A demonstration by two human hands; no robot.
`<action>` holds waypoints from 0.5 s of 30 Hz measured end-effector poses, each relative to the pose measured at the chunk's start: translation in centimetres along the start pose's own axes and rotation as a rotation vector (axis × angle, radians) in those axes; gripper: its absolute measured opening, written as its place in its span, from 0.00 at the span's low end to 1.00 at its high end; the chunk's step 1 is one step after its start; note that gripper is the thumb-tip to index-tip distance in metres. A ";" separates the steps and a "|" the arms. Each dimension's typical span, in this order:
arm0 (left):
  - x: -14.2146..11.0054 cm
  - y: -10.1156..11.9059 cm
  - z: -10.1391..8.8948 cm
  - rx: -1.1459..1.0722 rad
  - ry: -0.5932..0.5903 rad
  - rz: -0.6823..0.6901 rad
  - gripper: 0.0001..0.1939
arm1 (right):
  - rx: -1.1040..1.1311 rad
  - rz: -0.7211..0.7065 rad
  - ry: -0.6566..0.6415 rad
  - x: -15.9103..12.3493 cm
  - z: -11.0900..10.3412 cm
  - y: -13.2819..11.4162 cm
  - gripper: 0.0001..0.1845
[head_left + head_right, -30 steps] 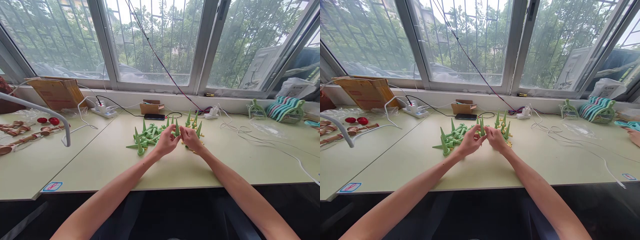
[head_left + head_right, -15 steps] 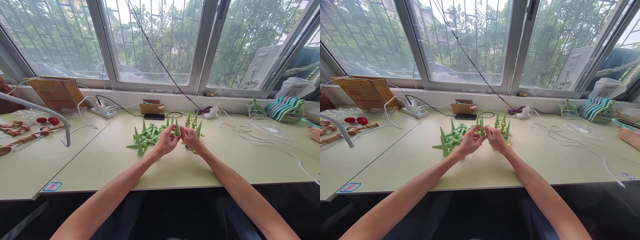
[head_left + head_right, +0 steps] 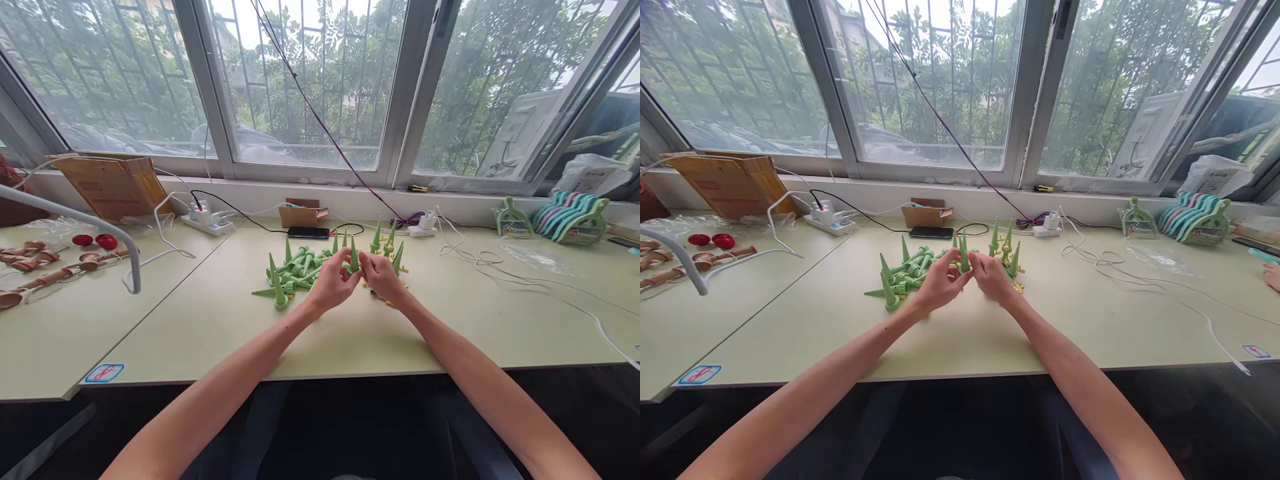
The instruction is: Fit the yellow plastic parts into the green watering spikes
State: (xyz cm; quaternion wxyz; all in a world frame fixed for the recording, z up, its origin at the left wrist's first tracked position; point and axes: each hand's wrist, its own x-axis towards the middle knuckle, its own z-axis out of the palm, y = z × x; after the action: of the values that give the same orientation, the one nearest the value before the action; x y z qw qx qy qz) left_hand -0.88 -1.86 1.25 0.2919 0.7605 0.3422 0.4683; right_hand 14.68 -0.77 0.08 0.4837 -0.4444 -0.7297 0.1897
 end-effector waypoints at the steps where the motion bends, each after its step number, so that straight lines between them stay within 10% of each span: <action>1: 0.0 0.0 0.0 0.002 0.000 -0.003 0.13 | -0.001 0.000 0.000 0.0 0.0 0.0 0.30; 15: 0.0 0.1 0.0 0.007 0.004 -0.005 0.13 | -0.008 -0.004 0.000 0.0 0.0 -0.1 0.30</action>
State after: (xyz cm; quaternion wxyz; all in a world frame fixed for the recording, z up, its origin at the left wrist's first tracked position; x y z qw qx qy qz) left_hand -0.86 -1.90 1.30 0.2895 0.7598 0.3462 0.4680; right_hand 14.63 -0.84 0.15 0.4824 -0.4447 -0.7314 0.1859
